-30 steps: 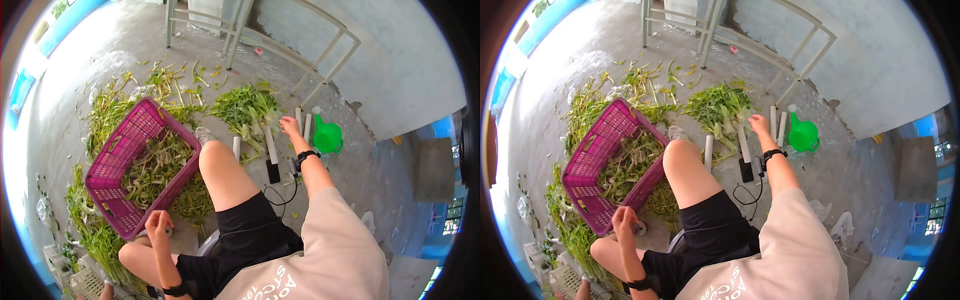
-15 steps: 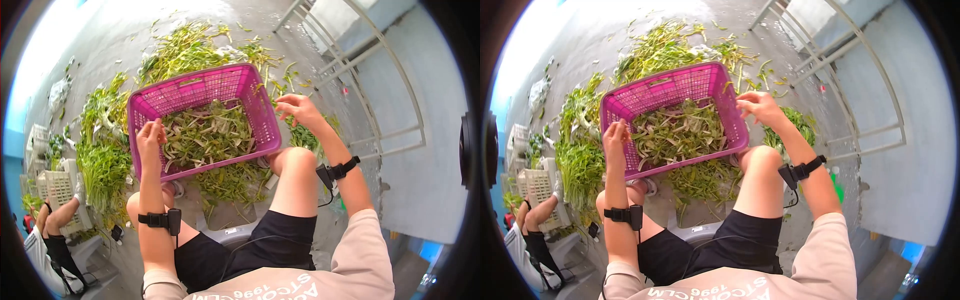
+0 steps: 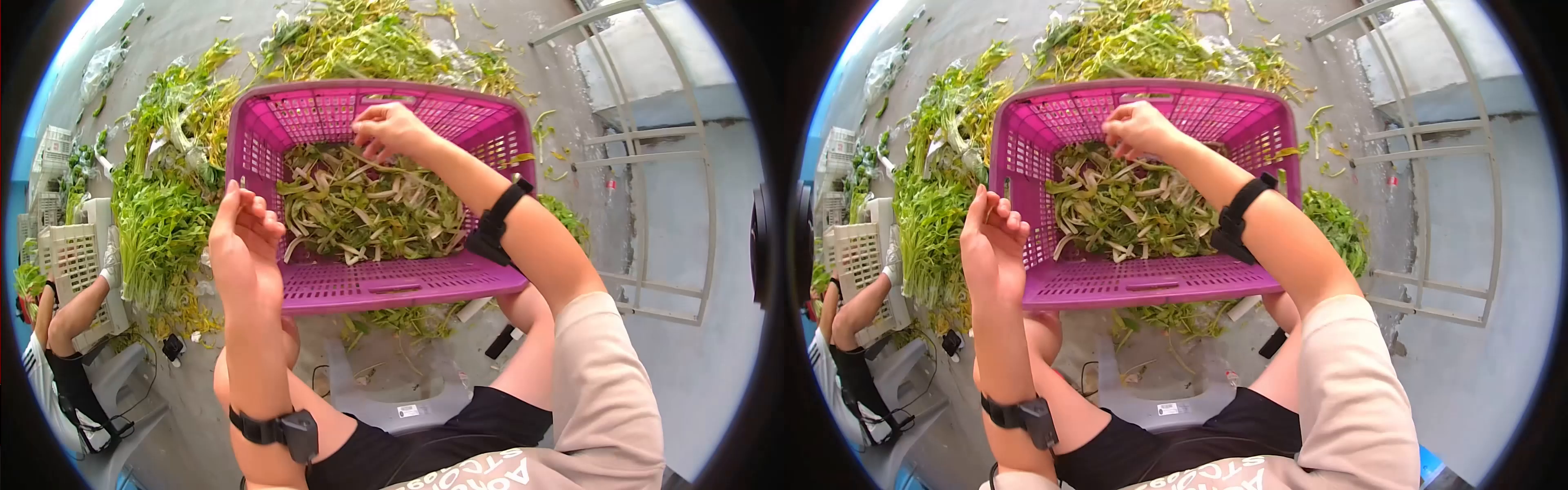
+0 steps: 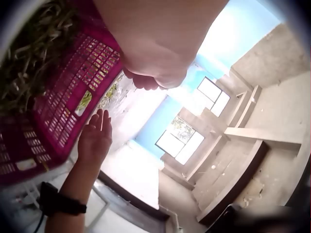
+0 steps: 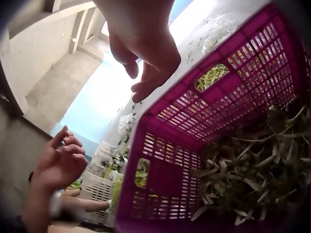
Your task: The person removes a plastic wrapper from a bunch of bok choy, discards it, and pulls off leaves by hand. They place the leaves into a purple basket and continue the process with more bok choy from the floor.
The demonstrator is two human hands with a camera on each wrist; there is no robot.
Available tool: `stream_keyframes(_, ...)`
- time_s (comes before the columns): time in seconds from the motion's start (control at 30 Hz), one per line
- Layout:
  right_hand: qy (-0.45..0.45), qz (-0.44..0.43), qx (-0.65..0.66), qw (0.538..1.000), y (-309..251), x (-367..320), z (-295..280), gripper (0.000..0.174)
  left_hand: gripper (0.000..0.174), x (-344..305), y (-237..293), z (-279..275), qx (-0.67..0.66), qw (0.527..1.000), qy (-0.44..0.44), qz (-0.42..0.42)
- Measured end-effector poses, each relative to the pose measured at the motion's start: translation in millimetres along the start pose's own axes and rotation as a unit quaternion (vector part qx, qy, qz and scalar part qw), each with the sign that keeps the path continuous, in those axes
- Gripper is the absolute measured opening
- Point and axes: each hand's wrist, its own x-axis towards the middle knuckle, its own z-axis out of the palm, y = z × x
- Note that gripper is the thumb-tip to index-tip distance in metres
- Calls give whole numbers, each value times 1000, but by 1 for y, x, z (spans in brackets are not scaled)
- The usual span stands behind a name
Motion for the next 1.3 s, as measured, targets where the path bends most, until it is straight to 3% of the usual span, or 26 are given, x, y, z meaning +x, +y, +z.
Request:
stream_keyframes(0.03, 2, 3, -81, 997, 30, 21, 5, 28, 20, -5, -3, 3, -44, 998, 21, -46)
stream_keyframes(0.1, -19, 74, -214, 974, 84, 44, 15, 31, 21, -12, -5, 10, -31, 998, 38, -47)
stream_keyframes(0.17, -62, 68, -312, 946, 161, 68, 27, 32, 22, -18, -7, 8, -33, 998, 23, -54)
stream_keyframes(0.23, -167, 56, -402, 899, 219, 74, 42, 33, 24, -19, -6, 10, -25, 998, 35, -55)
stream_keyframes(0.3, -223, 139, -404, 876, 219, 57, 58, 35, 26, -19, -4, 12, -19, 997, 55, -59)
stream_keyframes(0.33, -225, 139, -402, 877, 226, 52, 66, 35, 28, -19, -3, 15, -13, 996, 68, -59)
stream_keyframes(0.4, -201, 59, -465, 860, 242, 46, 75, 44, 29, -21, -5, 18, -6, 996, 65, -61)
stream_keyframes(0.43, -199, 59, -463, 861, 250, 45, 77, 44, 30, -22, -7, 20, 0, 996, 60, -65)
stream_keyframes(0.5, -54, 8, -510, 858, 262, 43, 76, 50, 31, -24, -10, 24, 5, 996, 60, -68)
stream_keyframes(0.57, -32, 19, -503, 863, 272, 42, 68, 52, 30, -26, -13, 26, 8, 996, 51, -68)
stream_keyframes(0.63, -4, -64, -569, 820, 281, 37, 65, 54, 30, -25, -16, 29, 5, 996, 50, -73)
stream_keyframes(0.77, 34, -32, -567, 823, 282, 32, 66, 49, 29, -23, -13, 32, 20, 997, 37, -58)
stream_keyframes(0.83, -9, 6, -592, 806, 284, 33, 62, 42, 28, -21, -15, 36, 17, 997, 42, -58)
stream_keyframes(0.97, 18, 11, -575, 818, 288, 30, 59, 36, 24, -23, -20, 38, 18, 997, 33, -73)
stream_keyframes(1.07, 31, 5, -513, 858, 307, 30, 53, 32, 22, -23, -25, 36, 19, 997, 34, -62)
stream_keyframes(1.17, -15, 19, -499, 867, 304, 26, 47, 26, 21, -23, -26, 37, 27, 997, 37, -60)
stream_keyframes(1.3, -33, 21, -324, 945, 287, 22, 45, 28, 20, -20, -26, 38, 30, 997, 36, -67)
